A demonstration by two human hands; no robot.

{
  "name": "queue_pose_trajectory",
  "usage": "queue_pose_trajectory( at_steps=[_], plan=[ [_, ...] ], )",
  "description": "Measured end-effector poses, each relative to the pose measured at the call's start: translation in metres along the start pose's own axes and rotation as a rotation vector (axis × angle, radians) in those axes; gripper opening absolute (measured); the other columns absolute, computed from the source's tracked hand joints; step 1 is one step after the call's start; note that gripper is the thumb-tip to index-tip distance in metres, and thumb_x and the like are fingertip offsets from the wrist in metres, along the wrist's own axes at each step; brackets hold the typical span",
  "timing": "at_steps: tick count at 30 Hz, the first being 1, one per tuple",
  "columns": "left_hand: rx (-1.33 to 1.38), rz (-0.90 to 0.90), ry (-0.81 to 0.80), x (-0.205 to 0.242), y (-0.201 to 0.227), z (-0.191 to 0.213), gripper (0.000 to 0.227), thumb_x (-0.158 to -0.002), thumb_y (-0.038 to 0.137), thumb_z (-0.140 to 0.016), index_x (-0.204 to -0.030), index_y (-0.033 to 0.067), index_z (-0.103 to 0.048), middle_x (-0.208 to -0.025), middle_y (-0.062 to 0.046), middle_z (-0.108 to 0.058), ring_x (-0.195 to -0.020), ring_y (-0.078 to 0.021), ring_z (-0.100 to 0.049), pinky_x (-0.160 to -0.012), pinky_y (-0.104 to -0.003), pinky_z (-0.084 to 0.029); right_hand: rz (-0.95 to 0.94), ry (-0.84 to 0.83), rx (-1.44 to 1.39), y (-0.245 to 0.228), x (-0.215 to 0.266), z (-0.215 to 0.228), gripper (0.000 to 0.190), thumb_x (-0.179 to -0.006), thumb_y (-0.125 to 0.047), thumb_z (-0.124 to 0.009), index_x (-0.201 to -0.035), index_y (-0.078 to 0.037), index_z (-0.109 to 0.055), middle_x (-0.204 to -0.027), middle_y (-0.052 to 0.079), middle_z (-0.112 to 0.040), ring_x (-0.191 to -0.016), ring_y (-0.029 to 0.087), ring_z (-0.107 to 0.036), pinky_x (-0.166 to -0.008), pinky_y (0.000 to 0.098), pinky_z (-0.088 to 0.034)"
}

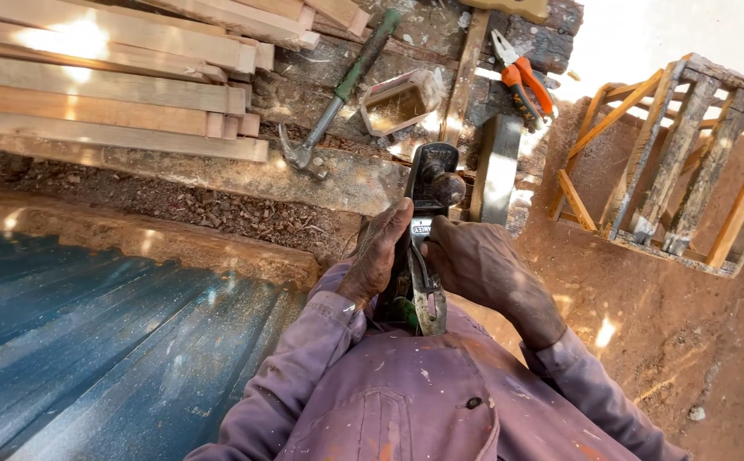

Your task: Assembling and adjusting a manual hand plane on a wooden workbench

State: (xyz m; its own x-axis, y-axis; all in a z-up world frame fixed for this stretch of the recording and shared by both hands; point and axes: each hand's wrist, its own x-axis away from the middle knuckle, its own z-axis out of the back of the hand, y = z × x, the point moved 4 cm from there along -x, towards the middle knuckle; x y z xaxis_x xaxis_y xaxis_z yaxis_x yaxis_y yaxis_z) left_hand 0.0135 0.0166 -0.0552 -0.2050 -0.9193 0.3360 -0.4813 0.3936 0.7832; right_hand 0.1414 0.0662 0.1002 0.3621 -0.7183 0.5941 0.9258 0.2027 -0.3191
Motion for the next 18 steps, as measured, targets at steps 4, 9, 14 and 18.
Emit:
queue_pose_trajectory(
  at_steps=[4,9,14,18],
  plan=[
    [-0.006,-0.027,0.027,0.004,0.000,-0.003,0.070,-0.098,0.054,-0.063,-0.152,0.0127,-0.047,-0.165,-0.017,-0.030,-0.156,-0.0315,-0.020,-0.131,-0.051,-0.018,0.056,0.178,0.047,0.009,-0.001,-0.022,0.027,-0.098,-0.035,-0.052,-0.086,-0.011,-0.051,-0.051,0.013,-0.054,-0.055,0.044,-0.066,-0.051,0.0520,-0.050],
    [-0.001,-0.010,0.017,0.001,0.000,-0.002,0.066,-0.101,0.049,-0.059,-0.153,0.0107,-0.046,-0.166,-0.019,-0.027,-0.155,-0.0357,-0.021,-0.129,-0.053,-0.021,0.000,0.128,-0.030,0.009,-0.001,-0.016,0.039,-0.104,-0.043,-0.046,-0.085,-0.011,-0.057,-0.051,0.010,-0.054,-0.052,0.035,-0.064,-0.059,0.0461,-0.055],
    [0.078,0.067,0.050,-0.006,-0.026,0.007,0.061,-0.100,0.049,-0.061,-0.150,0.0153,-0.052,-0.166,-0.012,-0.030,-0.154,-0.0346,-0.023,-0.127,-0.055,-0.018,0.110,0.072,0.043,0.012,-0.001,-0.020,0.020,-0.098,-0.030,-0.054,-0.092,-0.011,-0.053,-0.051,0.002,-0.049,-0.049,0.034,-0.063,-0.054,0.0484,-0.054],
    [-0.071,-0.088,0.031,0.000,-0.006,0.003,0.065,-0.101,0.054,-0.057,-0.150,0.0116,-0.050,-0.160,-0.018,-0.039,-0.151,-0.0347,-0.032,-0.127,-0.054,-0.029,0.146,0.250,0.024,0.005,0.000,-0.025,0.023,-0.097,-0.030,-0.056,-0.088,-0.009,-0.053,-0.050,0.016,-0.054,-0.054,0.045,-0.065,-0.049,0.0529,-0.051]
  ],
)
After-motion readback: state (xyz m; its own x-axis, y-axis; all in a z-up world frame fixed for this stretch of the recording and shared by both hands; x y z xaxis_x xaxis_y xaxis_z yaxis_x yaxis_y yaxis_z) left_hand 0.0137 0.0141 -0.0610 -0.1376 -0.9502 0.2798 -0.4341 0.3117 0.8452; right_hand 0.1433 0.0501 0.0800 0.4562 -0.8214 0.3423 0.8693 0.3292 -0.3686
